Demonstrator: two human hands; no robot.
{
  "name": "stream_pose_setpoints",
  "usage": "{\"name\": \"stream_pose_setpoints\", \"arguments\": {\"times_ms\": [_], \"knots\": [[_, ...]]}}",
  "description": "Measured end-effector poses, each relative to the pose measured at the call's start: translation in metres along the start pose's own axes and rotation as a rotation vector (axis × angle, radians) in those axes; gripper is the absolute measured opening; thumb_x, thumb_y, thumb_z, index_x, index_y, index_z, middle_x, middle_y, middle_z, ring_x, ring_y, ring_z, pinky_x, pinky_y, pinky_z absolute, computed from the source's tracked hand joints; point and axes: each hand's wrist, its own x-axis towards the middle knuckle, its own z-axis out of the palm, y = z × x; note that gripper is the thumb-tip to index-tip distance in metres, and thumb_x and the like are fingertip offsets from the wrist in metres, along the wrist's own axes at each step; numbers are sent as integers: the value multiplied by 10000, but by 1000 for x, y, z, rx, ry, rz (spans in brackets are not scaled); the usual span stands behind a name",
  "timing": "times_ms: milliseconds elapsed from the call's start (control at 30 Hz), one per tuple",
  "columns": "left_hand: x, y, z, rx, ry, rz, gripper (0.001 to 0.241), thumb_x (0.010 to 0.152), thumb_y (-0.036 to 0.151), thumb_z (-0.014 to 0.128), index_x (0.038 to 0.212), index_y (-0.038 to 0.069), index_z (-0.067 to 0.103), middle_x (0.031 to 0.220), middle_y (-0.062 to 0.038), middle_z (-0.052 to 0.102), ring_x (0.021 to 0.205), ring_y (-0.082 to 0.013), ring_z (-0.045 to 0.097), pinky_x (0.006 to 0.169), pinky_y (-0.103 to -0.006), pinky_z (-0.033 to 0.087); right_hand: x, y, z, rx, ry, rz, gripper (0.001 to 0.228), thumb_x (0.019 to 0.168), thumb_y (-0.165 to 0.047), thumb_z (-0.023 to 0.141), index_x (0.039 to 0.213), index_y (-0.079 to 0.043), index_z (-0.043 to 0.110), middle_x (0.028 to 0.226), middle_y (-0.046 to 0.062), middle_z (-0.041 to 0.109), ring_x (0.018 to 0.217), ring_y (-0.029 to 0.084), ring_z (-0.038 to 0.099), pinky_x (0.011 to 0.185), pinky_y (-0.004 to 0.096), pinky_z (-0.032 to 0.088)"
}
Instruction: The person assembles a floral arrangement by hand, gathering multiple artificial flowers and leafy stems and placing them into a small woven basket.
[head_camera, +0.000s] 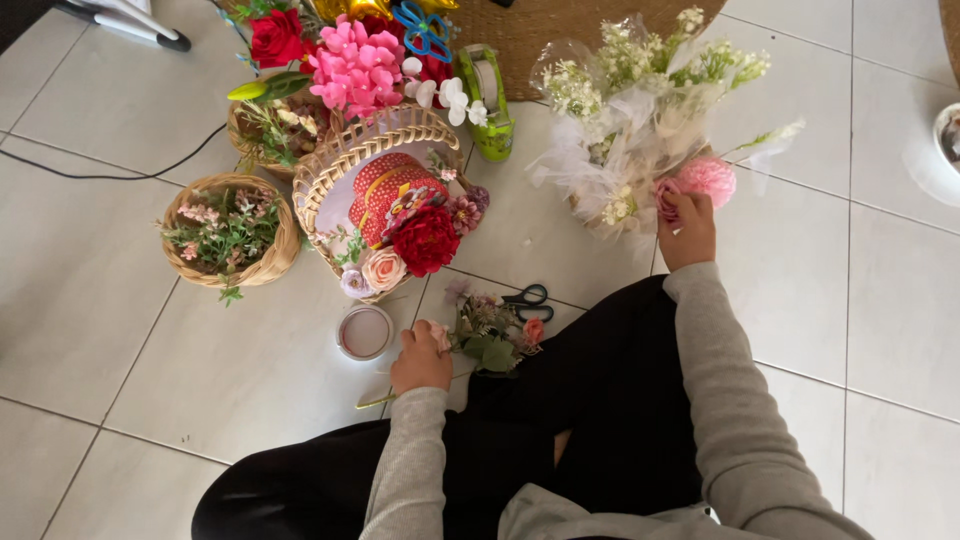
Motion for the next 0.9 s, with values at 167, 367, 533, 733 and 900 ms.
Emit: {"name": "stream_pose_setpoints", "arguments": {"times_ms": [167, 367, 533, 733, 900], "knots": [[-9, -1, -27, 41, 205, 12, 529, 758, 242, 624, 1215, 116, 389, 1069, -83, 504, 874, -260, 650, 722, -391, 514, -7, -17, -27, 9, 285, 0, 407, 901, -119, 611, 1278, -8, 502, 1214, 211, 421, 1144, 416, 447, 985, 488, 357], [-15, 17, -36, -440, 479, 351, 394, 665, 102, 689, 1002, 76, 488, 1034, -131, 465, 807, -346, 619, 643, -430, 575, -63, -184, -34, 495, -167, 259, 288, 845, -183, 664, 1081, -46, 573, 1012, 133, 550, 887, 295, 566, 820, 401, 456], [-23, 42, 5, -433, 634, 643, 508, 592, 190, 739, 1056, 126, 542, 1102, -79, 472, 918, -319, 604, 703, -389, 555, -123, -217, 9, 1062, -764, 527, 729, 786, -260, 724, 1385, -70, 354, 1288, 204, 461, 1059, 299, 556, 830, 403, 497], [-35, 46, -36, -640, 552, 778, 712, 747, 198, 715, 1349, 79, 355, 1293, -187, 395, 1118, -391, 518, 823, -425, 548, -87, -186, 7, 1153, -593, 708, 515, 805, -99, 668, 1267, -10, 461, 991, 185, 586, 785, 250, 632, 638, 395, 590], [-31, 43, -28, -662, 430, 698, 661, 860, 250, 616, 1401, 75, 279, 1359, -140, 392, 1175, -335, 501, 807, -423, 517, -4, -180, -57, 957, -394, 566, 354, 819, -180, 626, 1129, -42, 527, 1072, 124, 588, 868, 205, 591, 619, 316, 573]]}}
